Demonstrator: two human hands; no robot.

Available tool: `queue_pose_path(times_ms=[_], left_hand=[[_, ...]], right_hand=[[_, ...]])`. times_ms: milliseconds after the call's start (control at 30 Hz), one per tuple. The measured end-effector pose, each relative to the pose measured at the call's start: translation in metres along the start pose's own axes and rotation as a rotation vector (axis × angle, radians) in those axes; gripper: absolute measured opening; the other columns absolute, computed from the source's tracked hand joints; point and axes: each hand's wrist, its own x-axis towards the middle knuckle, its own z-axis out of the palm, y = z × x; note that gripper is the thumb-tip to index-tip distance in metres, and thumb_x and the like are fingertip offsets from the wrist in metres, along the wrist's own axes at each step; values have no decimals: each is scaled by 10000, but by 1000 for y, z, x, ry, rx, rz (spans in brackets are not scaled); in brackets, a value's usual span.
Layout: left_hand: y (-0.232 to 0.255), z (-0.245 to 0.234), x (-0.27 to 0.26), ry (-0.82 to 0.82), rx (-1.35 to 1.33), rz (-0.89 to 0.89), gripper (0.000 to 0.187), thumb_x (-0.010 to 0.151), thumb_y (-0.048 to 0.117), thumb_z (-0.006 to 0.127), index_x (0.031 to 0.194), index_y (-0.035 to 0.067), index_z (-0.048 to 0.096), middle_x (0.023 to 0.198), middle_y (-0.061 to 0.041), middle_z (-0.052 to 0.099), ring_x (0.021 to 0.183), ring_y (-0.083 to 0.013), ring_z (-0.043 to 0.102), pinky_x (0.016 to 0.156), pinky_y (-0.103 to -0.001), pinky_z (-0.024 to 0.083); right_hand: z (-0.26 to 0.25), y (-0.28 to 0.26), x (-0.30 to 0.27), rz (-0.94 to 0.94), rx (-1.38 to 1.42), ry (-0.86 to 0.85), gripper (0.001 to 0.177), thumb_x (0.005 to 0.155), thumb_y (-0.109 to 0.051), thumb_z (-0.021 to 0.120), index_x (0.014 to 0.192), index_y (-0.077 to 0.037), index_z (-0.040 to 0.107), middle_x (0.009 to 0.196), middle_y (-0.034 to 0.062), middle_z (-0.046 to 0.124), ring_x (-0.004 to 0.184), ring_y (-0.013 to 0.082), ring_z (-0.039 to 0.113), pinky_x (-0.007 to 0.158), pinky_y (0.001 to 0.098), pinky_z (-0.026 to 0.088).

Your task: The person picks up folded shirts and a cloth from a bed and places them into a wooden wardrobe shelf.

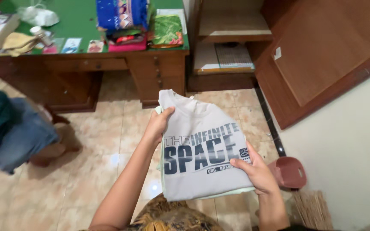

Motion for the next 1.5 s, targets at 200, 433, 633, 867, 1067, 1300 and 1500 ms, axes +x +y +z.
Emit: queue_pose_path(times_ms=[200,433,633,867,1067,1300,1500], left_hand=[[17,33,182,-14,104,26,282,934,151,667,1153,-28,660,1026,-95,741,897,-184,707,767,-339,586],[21,123,348,-187,169,38,273,932,148,673,1128,-40,687,1008,-94,738,873,-177,693,767,-328,578],[32,204,463,-217,236,9,305,936,162,653,1124,-75,685,996,-129,748,847,-197,706,741,-344,585],[45,292,589,-136,145,12,342,914,157,671,1154,-86,644,1019,-173,737,864,-249,731,741,-397,618],[56,334,668,37,55,-62,354,920,170,668,1197,-32,584,1054,-157,713,904,-249,717,766,-409,615],[68,352,792,-13,103,69,354,943,149,646,1213,-81,649,1086,-161,739,928,-237,721,813,-366,600],[99,376,883,8,-13,70,341,924,141,633,1200,-58,615,1061,-162,735,900,-252,737,802,-391,619]], right_hand=[[-1,-58,126,-30,-32,115,759,790,37,694,1508,-61,467,1248,74,682,1070,144,643,889,293,524],[-53,-96,236,-86,-28,279,785,796,15,675,1532,-62,412,1243,82,688,1068,147,653,896,265,512],[-122,-137,346,-151,-63,307,752,819,20,663,1543,-23,463,1169,92,703,998,164,647,865,300,500],[-211,-214,479,-163,-4,236,795,793,24,661,1549,-56,429,1253,59,688,1096,142,637,930,281,490],[-270,-270,589,-151,-67,118,817,783,17,692,1550,-49,420,1274,64,672,1117,148,624,943,287,491],[-301,-313,718,-130,-95,97,792,776,44,690,1529,-64,472,1266,62,676,1109,153,624,931,282,497],[-312,-355,814,-203,-132,34,778,791,49,681,1526,-63,454,1297,66,670,1143,142,619,951,276,497]])
